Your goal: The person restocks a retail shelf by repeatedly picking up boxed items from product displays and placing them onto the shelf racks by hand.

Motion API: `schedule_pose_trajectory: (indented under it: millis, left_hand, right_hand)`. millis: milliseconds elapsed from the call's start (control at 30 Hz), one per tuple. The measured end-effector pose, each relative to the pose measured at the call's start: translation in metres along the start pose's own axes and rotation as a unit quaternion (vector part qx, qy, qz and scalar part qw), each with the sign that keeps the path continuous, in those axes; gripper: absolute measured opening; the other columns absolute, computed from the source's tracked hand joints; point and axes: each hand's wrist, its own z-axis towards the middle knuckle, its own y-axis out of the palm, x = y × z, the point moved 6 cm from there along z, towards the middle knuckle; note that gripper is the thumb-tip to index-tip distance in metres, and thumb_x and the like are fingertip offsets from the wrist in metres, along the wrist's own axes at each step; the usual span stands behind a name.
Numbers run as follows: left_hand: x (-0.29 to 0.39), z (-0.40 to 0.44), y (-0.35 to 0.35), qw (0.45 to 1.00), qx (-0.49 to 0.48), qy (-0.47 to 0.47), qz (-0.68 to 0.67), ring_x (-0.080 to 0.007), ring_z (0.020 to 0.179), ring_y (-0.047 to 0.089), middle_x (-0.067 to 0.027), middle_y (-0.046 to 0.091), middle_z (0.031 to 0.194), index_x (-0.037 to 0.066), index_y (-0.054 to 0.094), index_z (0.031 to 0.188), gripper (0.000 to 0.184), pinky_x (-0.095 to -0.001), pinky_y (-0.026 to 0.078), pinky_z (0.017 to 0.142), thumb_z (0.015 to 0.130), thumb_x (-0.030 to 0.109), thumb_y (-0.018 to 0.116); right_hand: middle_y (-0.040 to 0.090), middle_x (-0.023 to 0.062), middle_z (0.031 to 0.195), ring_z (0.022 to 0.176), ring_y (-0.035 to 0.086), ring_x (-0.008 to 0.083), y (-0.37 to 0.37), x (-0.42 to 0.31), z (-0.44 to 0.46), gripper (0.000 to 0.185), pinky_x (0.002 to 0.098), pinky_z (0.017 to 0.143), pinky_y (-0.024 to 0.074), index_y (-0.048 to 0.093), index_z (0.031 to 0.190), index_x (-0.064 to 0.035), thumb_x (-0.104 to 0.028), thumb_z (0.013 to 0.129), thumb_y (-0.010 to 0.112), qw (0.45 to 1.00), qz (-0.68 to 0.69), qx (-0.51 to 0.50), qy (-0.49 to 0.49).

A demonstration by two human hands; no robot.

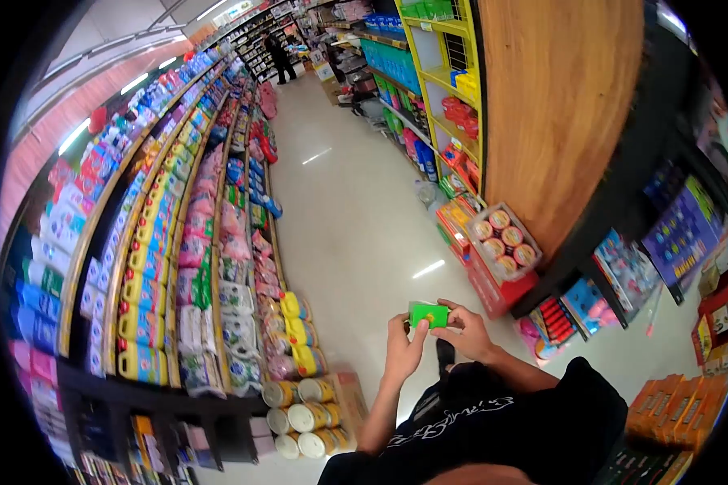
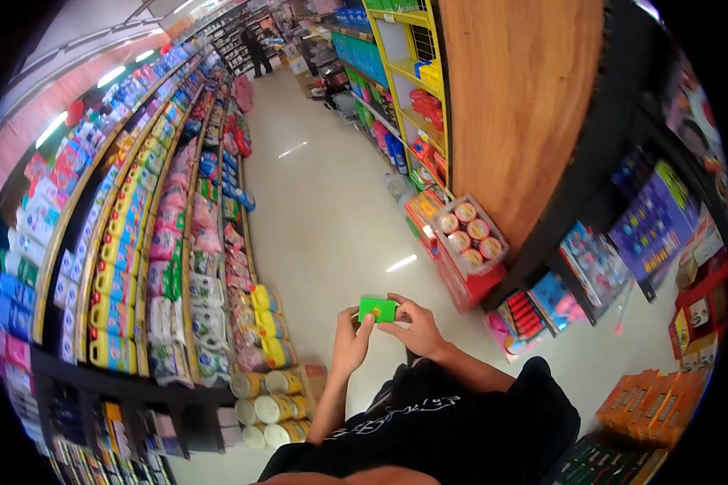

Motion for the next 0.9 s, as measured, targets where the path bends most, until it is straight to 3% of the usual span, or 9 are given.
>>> schedule_pose_trajectory:
  millis: [33, 133, 167, 300, 367, 467, 600, 733, 900]
  left_hand:
    - [-0.004, 0.029, -0.008, 0.999, 0.003, 0.002, -0.052, -0.0295, 0.117, 0.058, -0.0234, 0.055, 0.126, -0.006, 0.051, 0.127, 0.051, -0.0412, 0.046, 0.102, 0.098, 0.033, 0.067]
    - [0.016, 0.104, -0.042, 0.994, 0.035, 0.069, -0.082, -0.0281, 0.122, 0.056, -0.0227, 0.053, 0.13, -0.005, 0.05, 0.129, 0.046, -0.0402, 0.044, 0.107, 0.098, 0.023, 0.067]
    - [0.021, 0.127, -0.051, 0.992, 0.04, 0.079, -0.084, -0.0284, 0.129, 0.052, -0.0226, 0.049, 0.139, -0.003, 0.047, 0.133, 0.044, -0.0411, 0.04, 0.113, 0.098, 0.015, 0.066]
    - [0.032, 0.211, -0.076, 0.978, 0.041, 0.099, -0.182, -0.0313, 0.138, 0.046, -0.0237, 0.039, 0.152, -0.003, 0.043, 0.136, 0.045, -0.0442, 0.037, 0.116, 0.099, 0.011, 0.063]
    - [0.028, 0.258, -0.082, 0.972, 0.042, 0.119, -0.201, -0.0314, 0.139, 0.045, -0.0238, 0.039, 0.153, -0.003, 0.043, 0.137, 0.045, -0.0439, 0.036, 0.116, 0.098, 0.01, 0.062]
    - [0.026, 0.33, -0.088, 0.959, 0.036, 0.143, -0.242, -0.0305, 0.139, 0.045, -0.0239, 0.038, 0.153, -0.002, 0.044, 0.138, 0.045, -0.0431, 0.036, 0.116, 0.098, 0.009, 0.062]
    - [0.02, 0.444, -0.1, 0.95, 0.031, 0.19, -0.248, -0.0289, 0.137, 0.046, -0.0227, 0.041, 0.151, -0.002, 0.049, 0.137, 0.045, -0.0422, 0.037, 0.114, 0.097, 0.012, 0.064]
    - [0.054, 0.559, -0.11, 0.958, 0.032, 0.224, -0.174, -0.031, 0.133, 0.049, -0.0208, 0.045, 0.146, -0.001, 0.055, 0.135, 0.044, -0.0417, 0.038, 0.111, 0.095, 0.016, 0.066]
    - [0.112, 0.679, -0.094, 0.944, -0.037, 0.304, -0.119, -0.0337, 0.13, 0.051, -0.0199, 0.049, 0.142, 0.0, 0.057, 0.137, 0.047, -0.0413, 0.039, 0.11, 0.094, 0.017, 0.066]
  right_hand:
    - [0.05, 0.0283, 0.144, 0.116, 0.064, 0.0251, 0.006, -0.008, 0.031, 0.036, 0.0374, 0.095, 0.0568, 0.052, 0.099, 0.0023, -0.008, 0.083, 0.083, 1.0, 0.007, -0.001, 0.007]
    - [0.047, 0.0255, 0.147, 0.126, 0.057, 0.0274, 0.023, -0.012, 0.118, 0.035, 0.0394, 0.101, 0.0538, 0.049, 0.096, -0.0001, -0.001, 0.082, 0.081, 1.0, 0.007, -0.001, -0.019]
    - [0.045, 0.0238, 0.148, 0.127, 0.057, 0.0275, 0.027, -0.008, 0.144, 0.038, 0.0383, 0.102, 0.0536, 0.049, 0.1, -0.0011, -0.001, 0.081, 0.082, 0.999, 0.027, -0.003, -0.033]
    - [0.048, 0.0169, 0.136, 0.116, 0.06, 0.0212, 0.033, -0.001, 0.234, 0.042, 0.0327, 0.094, 0.0538, 0.05, 0.103, -0.003, -0.002, 0.08, 0.084, 0.994, -0.022, 0.041, -0.103]
    - [0.048, 0.0133, 0.127, 0.109, 0.059, 0.0176, 0.033, 0.019, 0.273, 0.043, 0.0302, 0.09, 0.0528, 0.05, 0.104, -0.0037, -0.003, 0.079, 0.085, 0.983, -0.101, 0.065, -0.14]
    - [0.049, 0.0118, 0.12, 0.104, 0.056, 0.0158, 0.036, 0.033, 0.346, 0.045, 0.0285, 0.084, 0.0493, 0.051, 0.105, -0.0044, -0.005, 0.078, 0.087, 0.982, -0.085, 0.067, -0.156]
    - [0.051, 0.0138, 0.119, 0.105, 0.056, 0.0185, 0.031, 0.024, 0.445, 0.045, 0.0294, 0.083, 0.0482, 0.052, 0.104, -0.0049, -0.005, 0.076, 0.088, 0.947, -0.188, 0.113, -0.235]
    - [0.06, 0.0192, 0.109, 0.099, 0.063, 0.0313, 0.017, 0.05, 0.547, 0.044, 0.0371, 0.083, 0.0505, 0.052, 0.096, -0.005, -0.012, 0.074, 0.09, 0.946, -0.168, 0.189, -0.201]
    - [0.058, 0.0184, 0.116, 0.107, 0.06, 0.0306, -0.026, 0.028, 0.639, 0.042, 0.0387, 0.087, 0.0486, 0.051, 0.095, -0.0064, -0.012, 0.077, 0.089, 0.891, -0.224, 0.279, -0.281]
